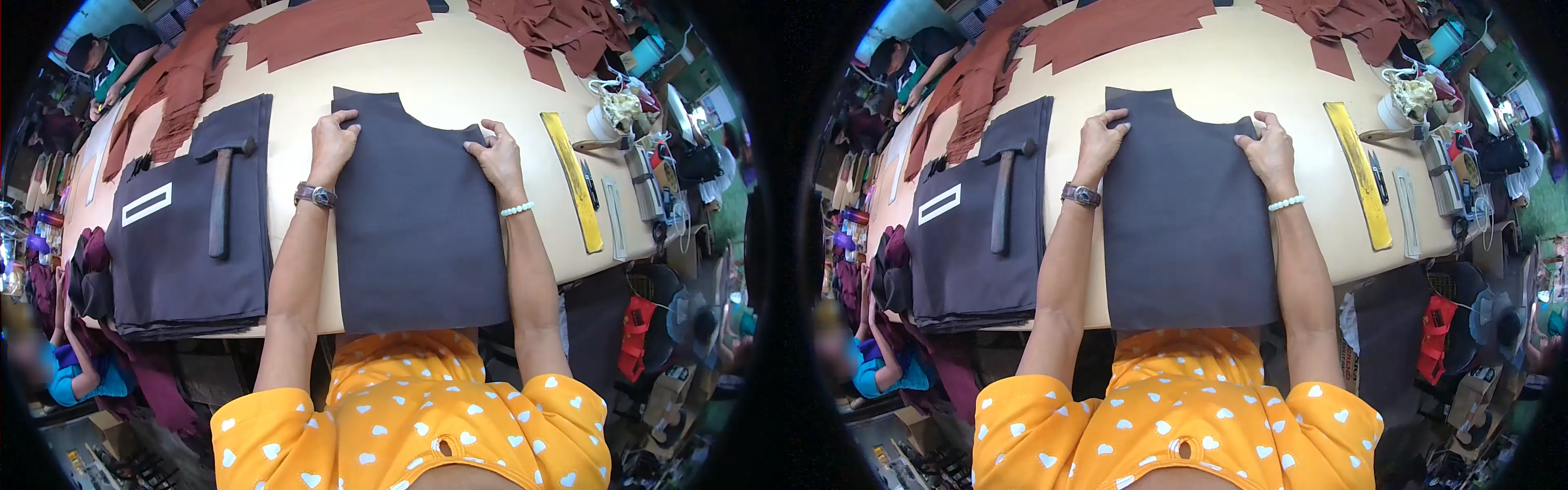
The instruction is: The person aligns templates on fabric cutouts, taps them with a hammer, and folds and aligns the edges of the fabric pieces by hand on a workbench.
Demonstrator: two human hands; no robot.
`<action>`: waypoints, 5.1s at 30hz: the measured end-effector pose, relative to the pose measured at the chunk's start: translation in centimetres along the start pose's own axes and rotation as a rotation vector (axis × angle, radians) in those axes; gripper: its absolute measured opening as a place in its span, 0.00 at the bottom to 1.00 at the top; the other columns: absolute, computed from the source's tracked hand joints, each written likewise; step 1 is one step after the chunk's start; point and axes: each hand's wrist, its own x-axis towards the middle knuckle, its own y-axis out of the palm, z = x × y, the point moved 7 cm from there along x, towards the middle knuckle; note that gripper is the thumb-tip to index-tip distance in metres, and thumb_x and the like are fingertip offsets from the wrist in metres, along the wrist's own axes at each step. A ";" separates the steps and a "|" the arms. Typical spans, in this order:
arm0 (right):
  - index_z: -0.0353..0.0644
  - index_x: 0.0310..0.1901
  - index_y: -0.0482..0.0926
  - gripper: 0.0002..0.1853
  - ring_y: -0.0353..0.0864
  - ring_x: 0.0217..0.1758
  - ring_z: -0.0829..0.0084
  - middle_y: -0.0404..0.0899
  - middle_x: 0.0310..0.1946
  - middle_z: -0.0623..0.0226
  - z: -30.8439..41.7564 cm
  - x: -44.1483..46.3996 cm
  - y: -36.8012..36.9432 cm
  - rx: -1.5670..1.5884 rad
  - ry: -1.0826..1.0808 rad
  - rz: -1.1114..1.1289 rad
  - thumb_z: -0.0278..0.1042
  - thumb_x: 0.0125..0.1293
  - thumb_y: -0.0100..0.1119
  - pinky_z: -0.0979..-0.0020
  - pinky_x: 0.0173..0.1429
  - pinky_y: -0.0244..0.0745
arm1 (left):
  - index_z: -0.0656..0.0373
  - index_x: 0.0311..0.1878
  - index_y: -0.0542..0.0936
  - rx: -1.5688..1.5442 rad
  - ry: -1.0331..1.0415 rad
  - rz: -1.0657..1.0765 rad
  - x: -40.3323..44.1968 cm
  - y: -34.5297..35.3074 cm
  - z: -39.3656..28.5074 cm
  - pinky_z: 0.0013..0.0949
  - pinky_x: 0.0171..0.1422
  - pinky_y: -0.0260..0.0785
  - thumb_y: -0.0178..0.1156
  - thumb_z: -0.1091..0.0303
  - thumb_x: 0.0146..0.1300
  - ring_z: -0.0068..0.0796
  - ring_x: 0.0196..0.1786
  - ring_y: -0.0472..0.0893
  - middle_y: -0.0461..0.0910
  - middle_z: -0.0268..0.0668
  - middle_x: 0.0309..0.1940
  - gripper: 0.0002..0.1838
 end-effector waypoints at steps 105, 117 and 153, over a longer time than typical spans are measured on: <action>0.33 0.67 0.51 0.33 0.53 0.71 0.60 0.57 0.67 0.55 3.3 -5.5 4.6 -0.636 -0.427 0.059 0.51 0.69 0.36 0.50 0.72 0.40 | 0.63 0.59 0.67 0.865 0.414 -0.011 -2.0 3.1 -1.7 0.75 0.64 0.34 0.40 0.47 0.67 0.48 0.71 0.50 0.63 0.43 0.64 0.29; 0.34 0.68 0.48 0.33 0.50 0.71 0.50 0.63 0.64 0.57 0.8 -4.1 1.7 -0.675 -0.312 -0.023 0.47 0.68 0.38 0.37 0.69 0.31 | 0.59 0.56 0.71 0.931 0.633 -0.115 -2.9 5.5 -9.2 0.69 0.64 0.45 0.51 0.70 0.52 0.43 0.68 0.58 0.67 0.41 0.60 0.24; 0.33 0.51 0.74 0.21 0.75 0.53 0.55 0.77 0.47 0.48 -6.0 -4.1 -17.7 -0.445 -0.114 -0.376 0.39 0.60 0.56 0.65 0.58 0.67 | 0.63 0.45 0.80 0.446 0.220 0.609 -0.1 15.3 -12.0 0.40 0.53 0.67 0.72 0.57 0.40 0.41 0.49 0.78 0.81 0.46 0.42 0.28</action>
